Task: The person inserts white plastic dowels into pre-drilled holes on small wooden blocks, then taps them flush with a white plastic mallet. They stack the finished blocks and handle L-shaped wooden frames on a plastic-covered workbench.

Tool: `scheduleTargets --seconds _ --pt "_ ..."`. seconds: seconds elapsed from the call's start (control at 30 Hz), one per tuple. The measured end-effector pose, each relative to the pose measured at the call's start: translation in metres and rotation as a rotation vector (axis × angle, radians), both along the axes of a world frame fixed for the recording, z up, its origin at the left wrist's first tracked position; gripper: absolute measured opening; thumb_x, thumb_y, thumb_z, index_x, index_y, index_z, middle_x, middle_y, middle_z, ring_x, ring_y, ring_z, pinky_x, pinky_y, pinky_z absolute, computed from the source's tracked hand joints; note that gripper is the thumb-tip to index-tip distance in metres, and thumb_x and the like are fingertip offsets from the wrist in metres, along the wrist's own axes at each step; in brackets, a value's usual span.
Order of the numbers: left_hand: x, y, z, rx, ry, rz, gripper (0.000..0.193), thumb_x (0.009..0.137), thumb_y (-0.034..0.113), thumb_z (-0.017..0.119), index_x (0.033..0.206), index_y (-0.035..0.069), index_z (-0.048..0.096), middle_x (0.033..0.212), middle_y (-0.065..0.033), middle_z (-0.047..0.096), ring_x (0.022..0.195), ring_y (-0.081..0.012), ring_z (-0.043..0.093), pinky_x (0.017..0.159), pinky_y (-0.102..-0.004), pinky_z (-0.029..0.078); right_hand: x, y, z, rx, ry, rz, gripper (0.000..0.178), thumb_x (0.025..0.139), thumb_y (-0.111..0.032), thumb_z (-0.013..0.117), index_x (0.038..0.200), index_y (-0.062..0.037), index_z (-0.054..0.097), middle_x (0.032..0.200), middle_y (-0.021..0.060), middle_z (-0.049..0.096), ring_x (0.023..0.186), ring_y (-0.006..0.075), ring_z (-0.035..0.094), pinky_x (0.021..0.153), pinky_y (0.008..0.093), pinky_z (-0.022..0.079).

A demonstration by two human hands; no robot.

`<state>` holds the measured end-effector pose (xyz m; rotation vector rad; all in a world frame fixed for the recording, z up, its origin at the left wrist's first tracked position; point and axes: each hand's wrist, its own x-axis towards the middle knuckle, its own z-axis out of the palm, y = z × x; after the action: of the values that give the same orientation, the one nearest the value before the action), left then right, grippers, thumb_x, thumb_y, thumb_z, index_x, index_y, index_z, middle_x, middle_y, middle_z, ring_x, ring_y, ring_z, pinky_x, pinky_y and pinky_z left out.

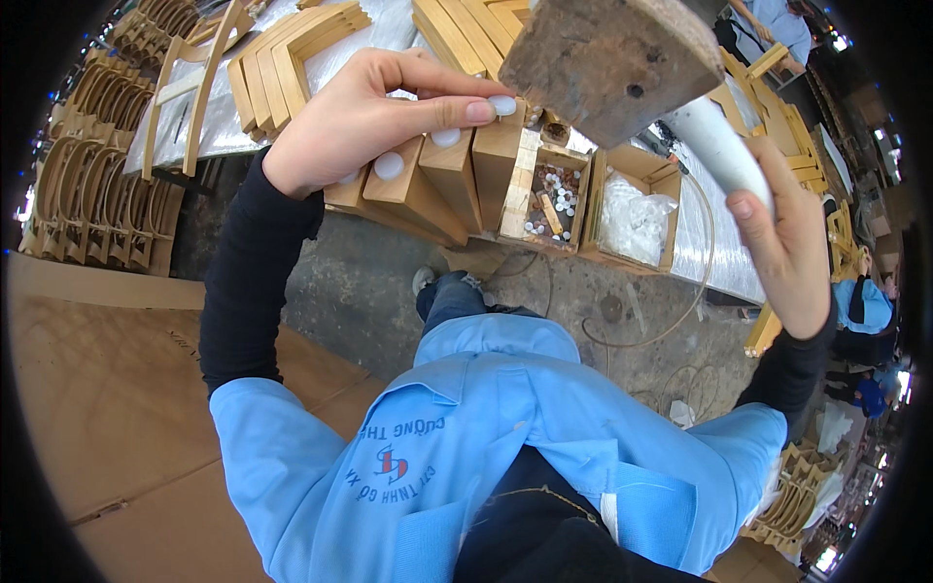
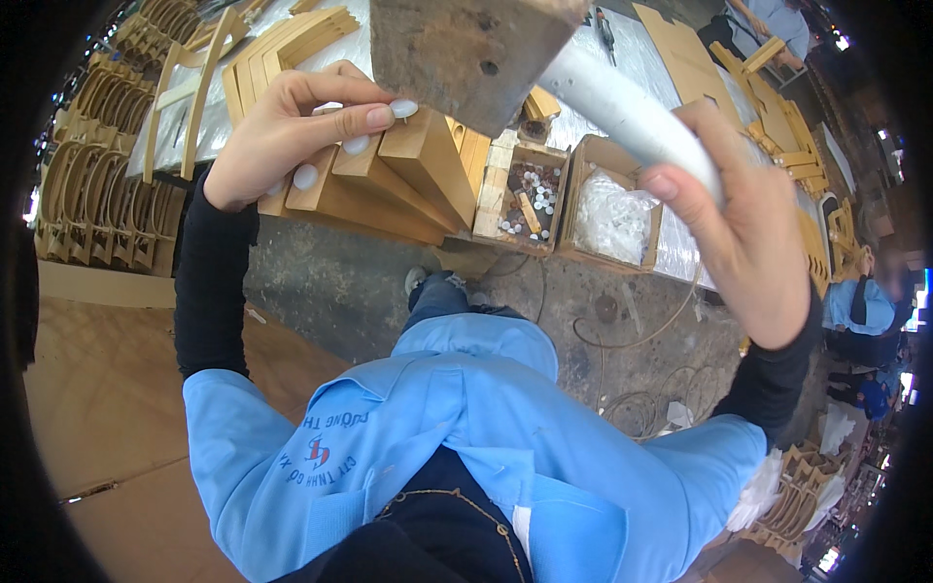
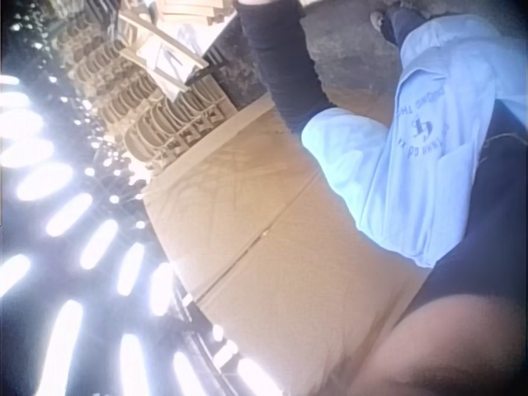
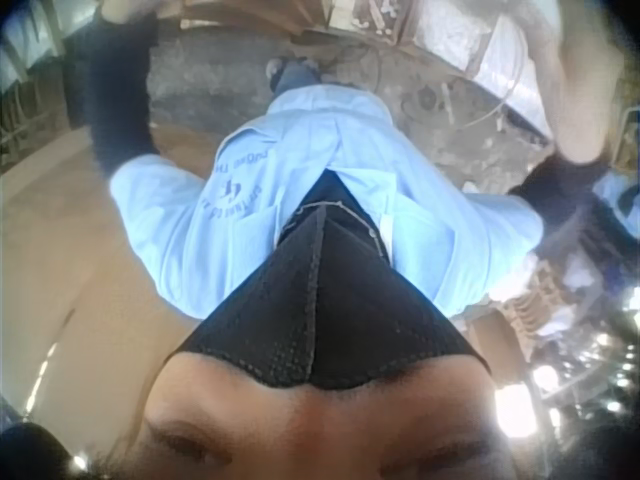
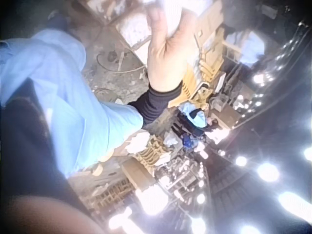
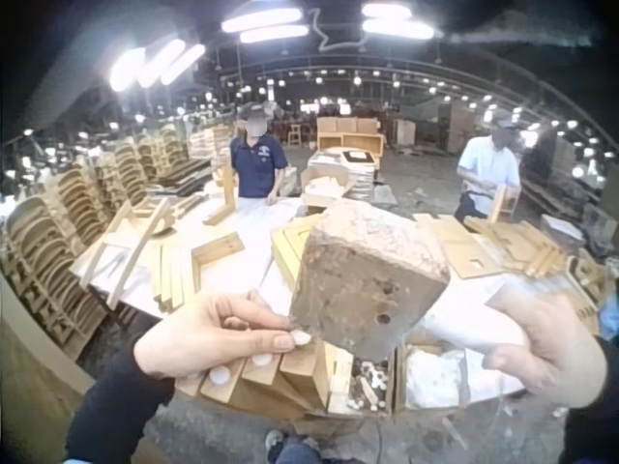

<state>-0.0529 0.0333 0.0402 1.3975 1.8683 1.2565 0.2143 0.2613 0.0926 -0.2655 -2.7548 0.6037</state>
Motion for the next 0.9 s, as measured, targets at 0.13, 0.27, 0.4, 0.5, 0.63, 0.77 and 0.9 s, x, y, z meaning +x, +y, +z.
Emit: scheduleTargets --seconds 0.13,0.27,0.4,0.5,0.63,0.77,0.9 --pt "0.001 0.001 0.001 -0.029 -0.032 0.020 0.030 0.091 0.029 0.073 0.114 0.010 0.075 0.081 0.0017 0.070 0.049 0.0001 0.049 0.044 -0.0166 0.037 -0.001 -0.005 0.016 0.060 -0.063 -0.017 0.043 0.099 -0.042 0.058 0.112 -0.0008 0.059 0.069 0.0091 0.056 0.060 0.0156 0.054 0.058 0.0289 0.042" --pt "0.007 -0.003 0.014 -0.087 -0.075 0.034 0.028 0.090 0.027 0.074 0.110 0.008 0.076 0.080 0.0013 0.070 0.053 -0.0005 0.052 0.046 -0.0173 0.039 -0.001 -0.007 0.027 0.163 -0.133 0.025 0.050 0.101 -0.042 0.055 0.122 0.0029 0.056 0.075 0.0087 0.056 0.064 0.0130 0.053 0.059 0.0268 0.041" --pt "0.000 0.002 -0.005 0.068 0.036 -0.002 0.027 0.090 0.026 0.074 0.107 0.006 0.077 0.083 0.0003 0.071 0.063 -0.0017 0.057 0.054 -0.0180 0.044 -0.004 -0.006 0.025 0.192 -0.012 0.043 0.049 0.101 -0.042 0.055 0.122 0.0023 0.056 0.076 0.0095 0.057 0.066 0.0122 0.054 0.060 0.0264 0.041" --pt "0.000 -0.001 -0.001 0.039 0.050 -0.001 0.027 0.090 0.026 0.074 0.108 0.006 0.077 0.087 -0.0009 0.073 0.071 -0.0026 0.060 0.060 -0.0187 0.047 -0.005 -0.003 0.024 0.156 -0.145 0.031 0.051 0.101 -0.044 0.054 0.124 0.0021 0.057 0.075 0.0090 0.056 0.064 0.0114 0.053 0.057 0.0262 0.040" --pt "0.002 0.000 -0.001 0.050 0.041 0.008 0.027 0.089 0.025 0.076 0.107 0.005 0.077 0.090 -0.0026 0.074 0.073 -0.0041 0.062 0.062 -0.0191 0.048 -0.005 0.001 0.020 0.214 -0.070 0.048 0.052 0.100 -0.046 0.054 0.121 0.0023 0.058 0.068 0.0078 0.052 0.056 0.0127 0.049 0.055 0.0267 0.038" --pt "0.000 0.000 -0.005 0.053 0.048 0.006 0.029 0.088 0.027 0.076 0.107 0.005 0.077 0.089 -0.0033 0.074 0.073 -0.0051 0.063 0.063 -0.0197 0.048 -0.006 0.000 0.018 0.182 -0.057 0.059 0.051 0.101 -0.045 0.053 0.121 0.0021 0.057 0.069 0.0068 0.052 0.058 0.0118 0.048 0.055 0.0260 0.037" --pt "-0.001 -0.002 -0.004 0.057 0.079 -0.007 0.029 0.088 0.028 0.076 0.105 0.005 0.077 0.088 -0.0035 0.074 0.074 -0.0051 0.063 0.063 -0.0200 0.048 -0.006 0.002 0.021 0.224 -0.125 0.072 0.051 0.102 -0.044 0.052 0.125 0.0012 0.056 0.073 0.0054 0.053 0.060 0.0102 0.048 0.055 0.0252 0.037"
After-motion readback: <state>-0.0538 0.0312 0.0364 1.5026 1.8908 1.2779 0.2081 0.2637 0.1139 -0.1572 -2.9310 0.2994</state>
